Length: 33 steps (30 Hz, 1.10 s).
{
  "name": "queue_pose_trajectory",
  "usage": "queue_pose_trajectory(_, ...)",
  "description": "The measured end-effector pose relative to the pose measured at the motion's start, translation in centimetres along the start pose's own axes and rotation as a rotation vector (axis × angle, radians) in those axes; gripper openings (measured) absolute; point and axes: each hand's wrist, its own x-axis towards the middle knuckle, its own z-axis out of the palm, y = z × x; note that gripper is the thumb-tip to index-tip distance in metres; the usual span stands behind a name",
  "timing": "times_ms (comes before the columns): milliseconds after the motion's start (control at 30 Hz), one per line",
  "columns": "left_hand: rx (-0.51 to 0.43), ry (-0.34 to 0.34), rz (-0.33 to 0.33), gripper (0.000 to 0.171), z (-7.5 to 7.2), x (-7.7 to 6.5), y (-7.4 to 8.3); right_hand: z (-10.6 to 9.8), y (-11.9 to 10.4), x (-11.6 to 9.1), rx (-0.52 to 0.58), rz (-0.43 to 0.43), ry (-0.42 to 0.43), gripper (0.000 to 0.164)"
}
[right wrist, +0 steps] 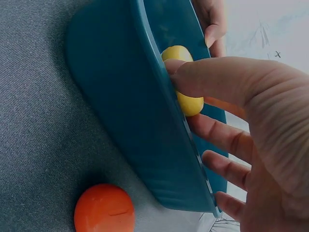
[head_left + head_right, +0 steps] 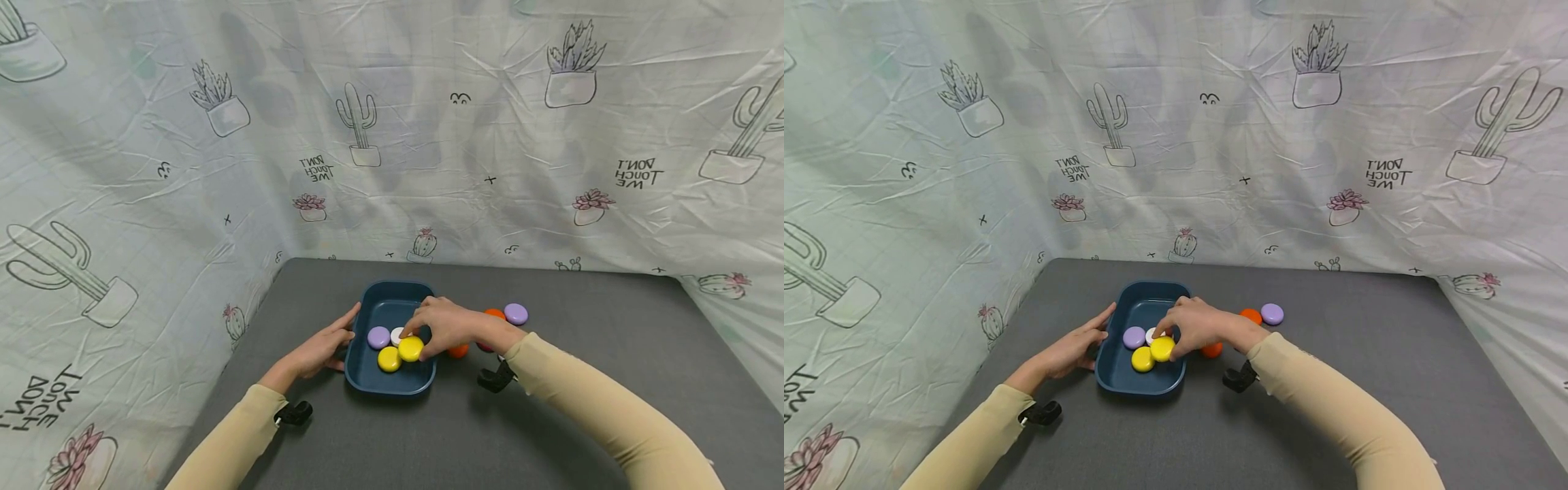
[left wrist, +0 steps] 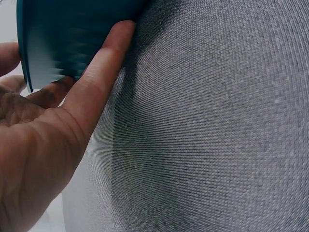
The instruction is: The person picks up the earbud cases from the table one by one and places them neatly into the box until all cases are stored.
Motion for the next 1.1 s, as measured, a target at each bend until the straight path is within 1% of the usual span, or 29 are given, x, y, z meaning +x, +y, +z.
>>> queue_pose_trajectory(167,0.003,0.005,-0.005,0.065,0.0,0.0,0.0,-0.4,-0.1,-0.3,0.01,0.019,0.022,0.049)
queue_pose_trajectory(467,0.009,0.015,-0.01,0.065,0.0,0.0,0.0,-1.0,0.4,-1.6,0.024,0.035,0.12,0.045)
queue_pose_trajectory(667,0.003,0.011,-0.009,0.066,0.1,0.0,0.1,-1.4,0.7,-2.6,0.065,0.055,0.182,0.042)
queue_pose_trajectory(967,0.003,0.021,-0.017,0.066,0.2,0.0,0.1,-2.0,1.9,-4.8,0.088,0.089,0.313,0.04)
queue_pose_trajectory(1100,0.009,0.024,-0.019,0.066,0.2,-0.1,0.1,-2.2,2.6,-6.1,0.11,0.11,0.347,0.042)
